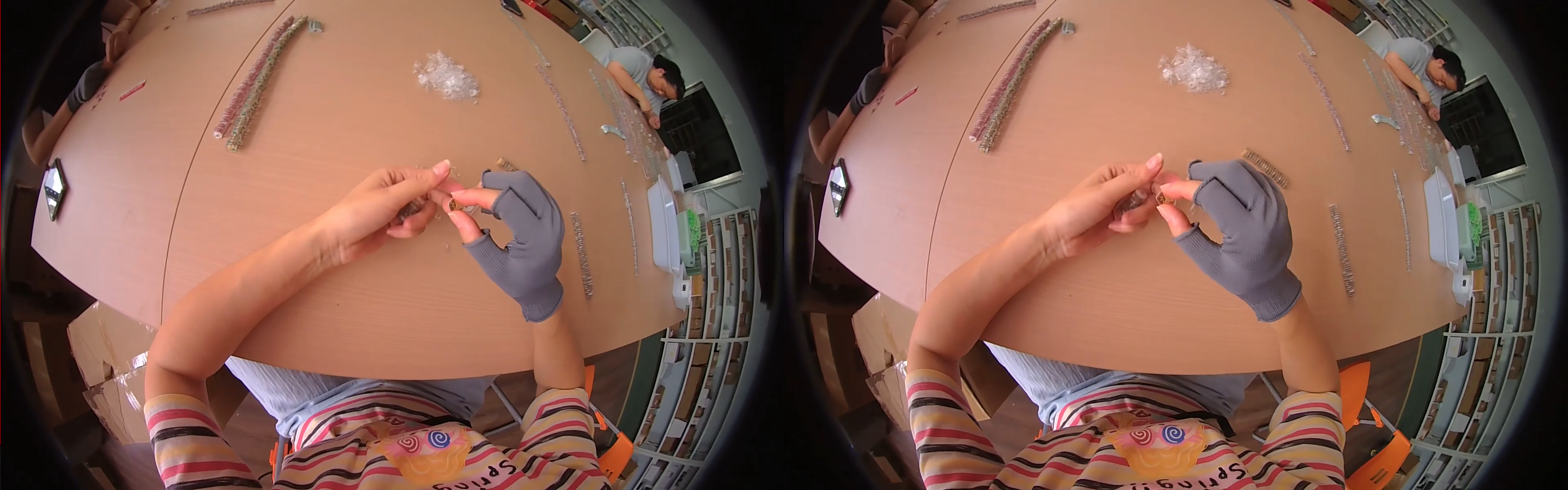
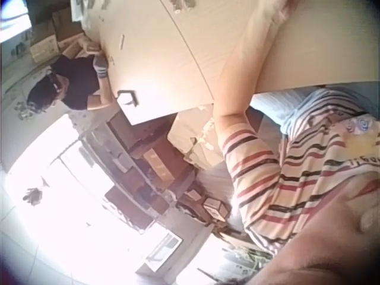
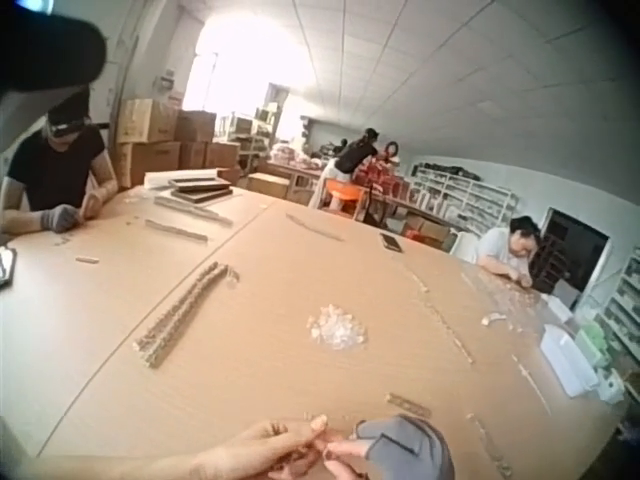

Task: The person assembles small plastic or rubber components by hand, fitting them together to form connector housings.

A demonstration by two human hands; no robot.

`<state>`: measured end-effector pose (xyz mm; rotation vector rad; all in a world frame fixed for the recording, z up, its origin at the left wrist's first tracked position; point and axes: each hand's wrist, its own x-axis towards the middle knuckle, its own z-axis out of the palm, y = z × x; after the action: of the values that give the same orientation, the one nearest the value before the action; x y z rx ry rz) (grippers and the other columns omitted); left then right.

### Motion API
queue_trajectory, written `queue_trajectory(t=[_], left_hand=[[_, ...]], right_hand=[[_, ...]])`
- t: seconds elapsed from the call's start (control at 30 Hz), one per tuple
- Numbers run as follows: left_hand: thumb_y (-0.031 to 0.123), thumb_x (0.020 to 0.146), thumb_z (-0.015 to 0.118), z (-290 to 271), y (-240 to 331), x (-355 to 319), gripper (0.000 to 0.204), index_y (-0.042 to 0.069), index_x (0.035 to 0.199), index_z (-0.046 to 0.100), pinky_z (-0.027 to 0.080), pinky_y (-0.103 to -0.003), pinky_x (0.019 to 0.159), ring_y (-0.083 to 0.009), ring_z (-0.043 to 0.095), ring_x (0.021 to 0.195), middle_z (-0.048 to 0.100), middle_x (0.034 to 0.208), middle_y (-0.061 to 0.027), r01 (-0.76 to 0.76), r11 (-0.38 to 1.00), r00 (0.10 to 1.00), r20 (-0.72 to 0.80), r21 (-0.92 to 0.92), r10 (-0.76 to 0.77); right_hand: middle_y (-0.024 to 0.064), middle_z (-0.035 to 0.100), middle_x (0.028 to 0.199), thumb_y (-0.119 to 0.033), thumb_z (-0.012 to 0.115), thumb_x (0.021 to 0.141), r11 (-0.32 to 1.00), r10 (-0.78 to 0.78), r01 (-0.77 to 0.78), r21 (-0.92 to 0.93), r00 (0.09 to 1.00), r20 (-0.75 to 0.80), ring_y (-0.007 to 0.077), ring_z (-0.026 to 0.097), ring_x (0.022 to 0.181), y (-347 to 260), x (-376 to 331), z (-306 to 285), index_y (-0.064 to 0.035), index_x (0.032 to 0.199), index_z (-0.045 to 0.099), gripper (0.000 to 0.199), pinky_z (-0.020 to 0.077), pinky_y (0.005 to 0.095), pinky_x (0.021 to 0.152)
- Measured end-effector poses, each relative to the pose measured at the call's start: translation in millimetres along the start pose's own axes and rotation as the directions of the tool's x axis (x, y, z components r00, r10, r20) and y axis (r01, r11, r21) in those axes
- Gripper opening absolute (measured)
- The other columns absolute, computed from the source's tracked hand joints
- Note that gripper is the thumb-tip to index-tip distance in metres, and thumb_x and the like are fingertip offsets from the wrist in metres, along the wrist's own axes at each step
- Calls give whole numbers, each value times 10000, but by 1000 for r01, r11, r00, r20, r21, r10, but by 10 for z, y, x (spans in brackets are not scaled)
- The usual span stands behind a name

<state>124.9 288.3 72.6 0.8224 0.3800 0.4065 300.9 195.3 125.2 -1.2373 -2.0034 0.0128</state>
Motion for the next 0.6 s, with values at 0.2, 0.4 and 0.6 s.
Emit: queue_trajectory(t=[0.2, 0.4, 0.6], left_hand=[[437, 1014, 592, 84, -22, -11, 431, 27, 1038, 720, 238, -208, 489, -39, 279, 529, 578, 668, 22, 33, 999, 998, 58, -3, -33], [388, 1001, 628, 103, -29, -10, 407, -4, 1054, 720, 274, -209, 503, -36, 270, 530, 607, 674, 21, -11, 1000, 1000, 12, -20, 11], [385, 983, 658, 30, -100, 10, 380, 18, 1034, 741, 262, -229, 509, -42, 266, 548, 610, 677, 24, -14, 997, 1000, -3, -71, 14]], right_hand=[[50, 620, 848, -162, 817, 791, 993, -15, 10, -114, 999, -38, 223, 618, 774, 75, -36, 10, -117, 928, 698, 186, 481, 345, 677], [20, 623, 921, -209, 828, 787, 980, -37, 14, -200, 993, -113, 215, 610, 776, 71, -83, 18, -134, 907, 663, 217, 471, 354, 677], [21, 633, 917, -225, 814, 801, 954, -99, 76, -291, 993, -66, 218, 613, 767, 100, -69, 12, -145, 884, 650, 200, 464, 364, 664]])
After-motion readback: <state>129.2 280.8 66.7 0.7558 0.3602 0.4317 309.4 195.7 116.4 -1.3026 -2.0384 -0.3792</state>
